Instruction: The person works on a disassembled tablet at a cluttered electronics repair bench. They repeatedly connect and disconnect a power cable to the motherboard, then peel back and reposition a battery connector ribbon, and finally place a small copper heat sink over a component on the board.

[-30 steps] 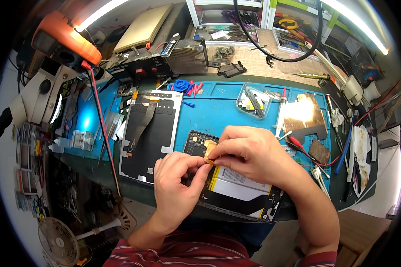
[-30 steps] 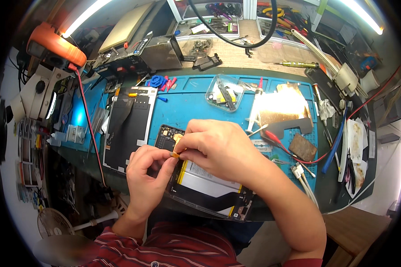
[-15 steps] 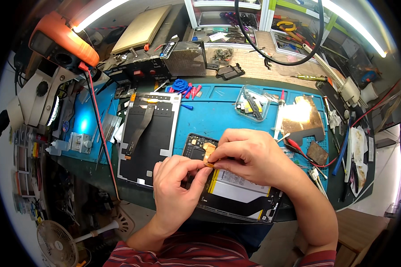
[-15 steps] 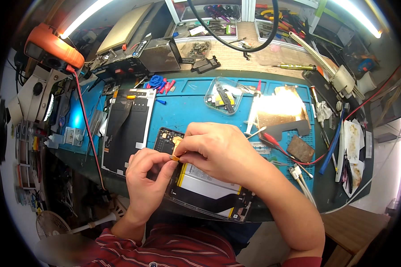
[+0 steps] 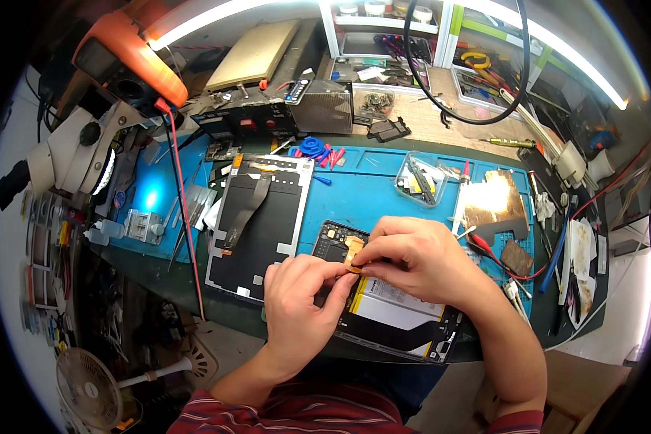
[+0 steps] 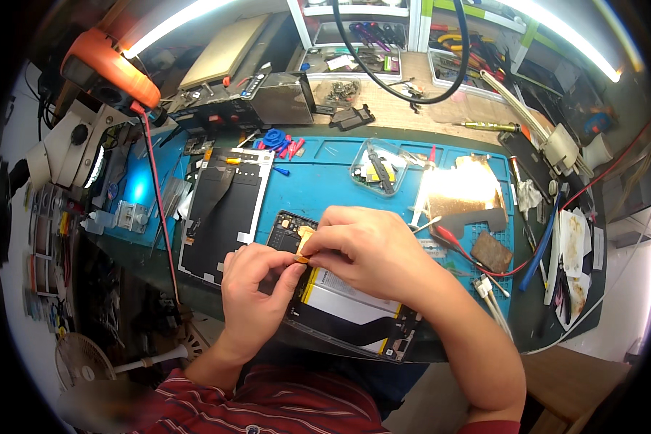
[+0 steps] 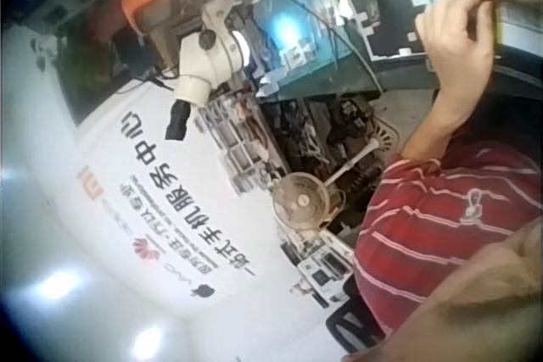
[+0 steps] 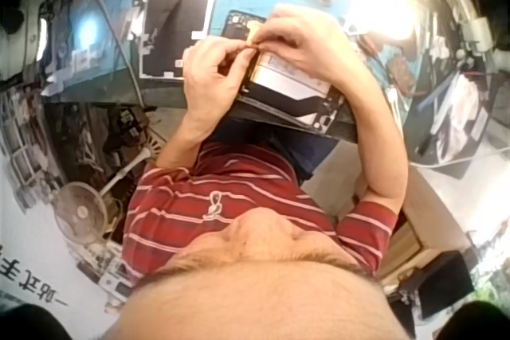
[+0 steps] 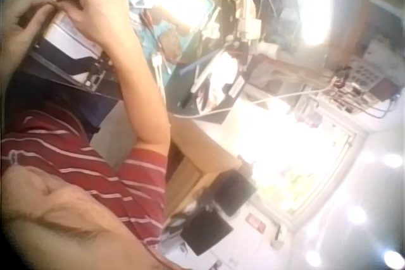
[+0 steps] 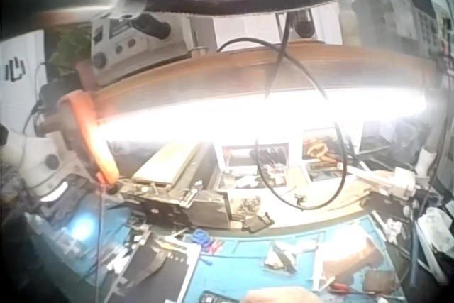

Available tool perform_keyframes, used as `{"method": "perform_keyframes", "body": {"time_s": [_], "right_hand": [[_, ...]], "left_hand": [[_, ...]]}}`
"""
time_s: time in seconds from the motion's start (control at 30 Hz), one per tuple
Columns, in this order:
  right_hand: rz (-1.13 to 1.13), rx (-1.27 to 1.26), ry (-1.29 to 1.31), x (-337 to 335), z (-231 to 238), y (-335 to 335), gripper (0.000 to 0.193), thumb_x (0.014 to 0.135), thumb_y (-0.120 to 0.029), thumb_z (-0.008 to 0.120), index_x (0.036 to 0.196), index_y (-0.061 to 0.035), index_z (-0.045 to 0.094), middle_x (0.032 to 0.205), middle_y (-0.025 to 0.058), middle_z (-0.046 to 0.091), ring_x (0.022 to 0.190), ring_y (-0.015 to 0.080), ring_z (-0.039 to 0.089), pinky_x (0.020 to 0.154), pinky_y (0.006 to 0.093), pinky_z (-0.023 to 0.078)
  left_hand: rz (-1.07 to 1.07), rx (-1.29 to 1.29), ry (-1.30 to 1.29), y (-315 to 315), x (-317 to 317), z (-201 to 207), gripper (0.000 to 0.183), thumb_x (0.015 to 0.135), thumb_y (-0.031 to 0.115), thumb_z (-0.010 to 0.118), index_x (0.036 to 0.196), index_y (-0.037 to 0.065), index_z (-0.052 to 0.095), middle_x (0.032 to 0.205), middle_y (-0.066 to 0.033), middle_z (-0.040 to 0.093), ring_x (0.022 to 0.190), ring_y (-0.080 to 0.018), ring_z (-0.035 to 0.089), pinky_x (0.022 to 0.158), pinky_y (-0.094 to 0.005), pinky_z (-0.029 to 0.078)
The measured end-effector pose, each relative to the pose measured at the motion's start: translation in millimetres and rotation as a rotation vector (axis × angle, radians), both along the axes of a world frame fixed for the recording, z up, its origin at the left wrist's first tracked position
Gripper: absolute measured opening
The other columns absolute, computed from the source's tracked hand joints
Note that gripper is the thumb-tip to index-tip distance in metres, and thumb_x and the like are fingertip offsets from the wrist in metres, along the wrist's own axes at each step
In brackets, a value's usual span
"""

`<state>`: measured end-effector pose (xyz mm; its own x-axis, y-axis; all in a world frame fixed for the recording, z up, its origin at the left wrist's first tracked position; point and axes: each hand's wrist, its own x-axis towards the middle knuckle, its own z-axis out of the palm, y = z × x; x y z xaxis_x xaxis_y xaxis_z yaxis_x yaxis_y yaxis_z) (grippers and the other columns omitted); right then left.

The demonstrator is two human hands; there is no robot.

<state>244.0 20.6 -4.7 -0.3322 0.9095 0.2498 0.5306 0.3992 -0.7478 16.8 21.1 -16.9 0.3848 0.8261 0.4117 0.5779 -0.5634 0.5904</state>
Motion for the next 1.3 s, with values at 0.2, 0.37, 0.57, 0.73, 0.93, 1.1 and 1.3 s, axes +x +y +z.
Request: {"method": "perform_keyframes", "body": {"time_s": [0.2, 0.37, 0.57, 0.73, 0.93, 1.1, 1.3], "right_hand": [[0.008, 0.065, -0.016, -3, 10, -2, 0.018, 0.087, -0.014, 0.087, 0.105, -0.0106, 0.082, 0.091, 0.0037, 0.071, 0.068, 0.0188, 0.066, 0.061, 0.0325, 0.053], [-0.08, 0.281, -0.106, -8, 2, -6, 0.015, 0.086, -0.01, 0.085, 0.101, -0.0089, 0.079, 0.093, 0.0057, 0.072, 0.072, 0.0233, 0.07, 0.061, 0.0342, 0.056], [-0.164, 0.457, -0.289, -16, 3, -11, 0.011, 0.088, -0.015, 0.083, 0.094, -0.0104, 0.075, 0.092, 0.0014, 0.07, 0.075, 0.0217, 0.07, 0.062, 0.0363, 0.056], [-0.195, 0.513, -0.361, -25, 1, -13, 0.012, 0.087, -0.014, 0.083, 0.092, -0.0109, 0.073, 0.09, -0.0004, 0.069, 0.073, 0.0184, 0.069, 0.061, 0.0343, 0.055], [-0.199, 0.544, -0.426, -28, 0, -14, 0.014, 0.085, -0.011, 0.084, 0.095, -0.0093, 0.074, 0.089, 0.0004, 0.071, 0.072, 0.018, 0.069, 0.06, 0.0333, 0.054], [-0.162, 0.597, -0.5, -28, 2, -17, 0.022, 0.081, -0.007, 0.086, 0.101, -0.0056, 0.078, 0.09, 0.0026, 0.074, 0.071, 0.0183, 0.07, 0.058, 0.0322, 0.053], [-0.115, 0.652, -0.583, -26, 4, -19, 0.019, 0.086, -0.008, 0.08, 0.104, -0.0042, 0.076, 0.095, 0.001, 0.072, 0.072, 0.016, 0.067, 0.058, 0.0303, 0.052]], "left_hand": [[0.007, 0.097, 0.028, -5, -5, 6, 0.013, 0.088, 0.012, 0.087, 0.096, 0.013, 0.077, 0.086, 0.0022, 0.067, 0.078, -0.0191, 0.061, 0.077, -0.0373, 0.039], [-0.004, 0.212, -0.012, -9, -19, 10, 0.016, 0.086, 0.006, 0.086, 0.097, 0.011, 0.077, 0.089, -0.001, 0.069, 0.082, -0.0224, 0.063, 0.079, -0.0382, 0.042], [0.034, 0.285, -0.005, -11, -50, 1, 0.018, 0.086, 0.004, 0.085, 0.099, 0.01, 0.076, 0.091, -0.0021, 0.068, 0.084, -0.0237, 0.063, 0.082, -0.0388, 0.043], [0.029, 0.327, -0.064, -9, -48, -7, 0.021, 0.085, 0.01, 0.088, 0.102, 0.014, 0.077, 0.091, 0.0027, 0.067, 0.081, -0.0193, 0.062, 0.083, -0.038, 0.042], [0.005, 0.334, -0.031, -13, -53, -8, 0.022, 0.084, 0.013, 0.089, 0.102, 0.016, 0.077, 0.095, 0.0041, 0.069, 0.085, -0.0174, 0.064, 0.085, -0.0373, 0.043], [0.001, 0.351, -0.032, -13, -54, -9, 0.022, 0.084, 0.014, 0.089, 0.102, 0.016, 0.079, 0.096, 0.0045, 0.068, 0.086, -0.0169, 0.065, 0.086, -0.0364, 0.043], [0.007, 0.362, -0.037, -13, -56, -10, 0.02, 0.085, 0.017, 0.089, 0.103, 0.017, 0.08, 0.096, 0.0047, 0.068, 0.086, -0.0166, 0.064, 0.086, -0.0359, 0.043]]}}
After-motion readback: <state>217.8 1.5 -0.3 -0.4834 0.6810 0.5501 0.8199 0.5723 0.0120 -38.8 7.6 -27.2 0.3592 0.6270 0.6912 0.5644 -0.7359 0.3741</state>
